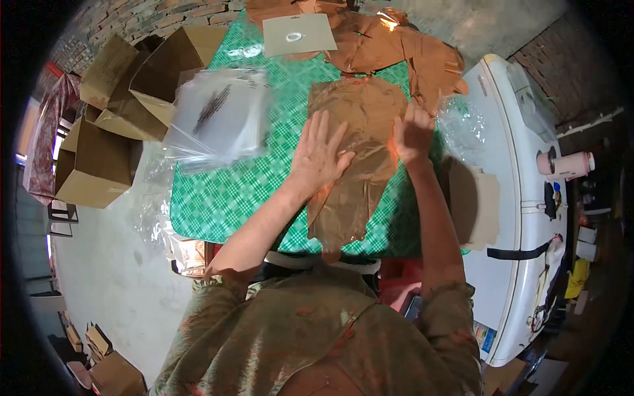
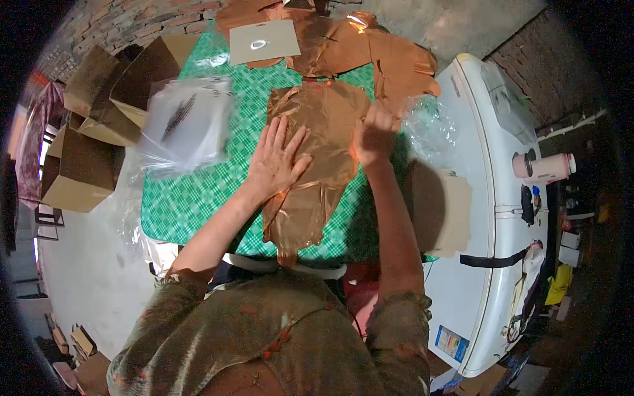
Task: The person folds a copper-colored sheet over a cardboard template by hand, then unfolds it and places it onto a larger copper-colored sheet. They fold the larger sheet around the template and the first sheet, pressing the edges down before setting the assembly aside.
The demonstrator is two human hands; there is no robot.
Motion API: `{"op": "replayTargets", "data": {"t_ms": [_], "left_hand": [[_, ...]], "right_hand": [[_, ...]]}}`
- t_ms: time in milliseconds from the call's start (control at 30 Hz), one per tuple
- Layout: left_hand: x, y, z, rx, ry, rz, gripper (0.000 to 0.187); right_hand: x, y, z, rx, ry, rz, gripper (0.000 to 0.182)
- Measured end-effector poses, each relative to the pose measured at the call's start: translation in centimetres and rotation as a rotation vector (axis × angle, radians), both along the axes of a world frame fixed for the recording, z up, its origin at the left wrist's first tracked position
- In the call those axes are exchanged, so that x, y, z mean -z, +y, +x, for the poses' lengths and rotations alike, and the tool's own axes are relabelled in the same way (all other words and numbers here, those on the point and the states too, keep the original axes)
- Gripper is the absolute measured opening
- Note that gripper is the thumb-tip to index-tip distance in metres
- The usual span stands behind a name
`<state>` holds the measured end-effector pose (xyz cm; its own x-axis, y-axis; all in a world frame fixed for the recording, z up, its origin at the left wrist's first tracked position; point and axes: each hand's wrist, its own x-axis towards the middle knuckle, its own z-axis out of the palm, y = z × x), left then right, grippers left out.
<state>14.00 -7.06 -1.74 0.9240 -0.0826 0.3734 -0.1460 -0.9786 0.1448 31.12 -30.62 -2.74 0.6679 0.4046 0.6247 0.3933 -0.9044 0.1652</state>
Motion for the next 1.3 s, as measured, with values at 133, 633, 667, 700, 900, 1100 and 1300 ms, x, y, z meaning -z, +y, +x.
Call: {"op": "replayTargets", "data": {"t_ms": [133, 633, 667, 700, 900, 1100, 1300], "left_hand": [[0.3, -0.1, 0.1, 0.031, -0.083, -0.074, 0.068], [0.2, 0.0, -0.1, 0.001, -0.009, 0.001, 0.069], [0.4, 0.0, -0.1, 0.009, -0.035, -0.012, 0.068], [0.6, 0.0, 0.0, 0.017, -0.061, -0.024, 0.067], [0.1, 0.4, 0.0, 0.041, -0.011, 0.009, 0.055], [0.2, 0.4, 0.0, 0.048, -0.014, -0.017, 0.053], [0.0, 0.4, 0.1, 0.033, 0.039, -0.002, 0.063]], "right_hand": [[0.2, 0.1, 1.5, 0.076, -0.077, 0.004, 0.042], [-10.2, 6.4, 2.2, -0.04, 1.039, 0.633, 0.046], [-10.3, 7.3, 1.6, -0.103, 1.099, 0.739, 0.045], [-8.8, 8.2, 2.0, -0.15, 1.07, 0.862, 0.043], [-7.9, 11.9, -2.1, -0.294, 1.015, 1.011, 0.035], [0.4, -0.3, 1.3, -0.345, 0.295, 0.359, 0.025], [1.8, 1.2, -3.7, -0.384, 0.21, 0.062, 0.044]]}}
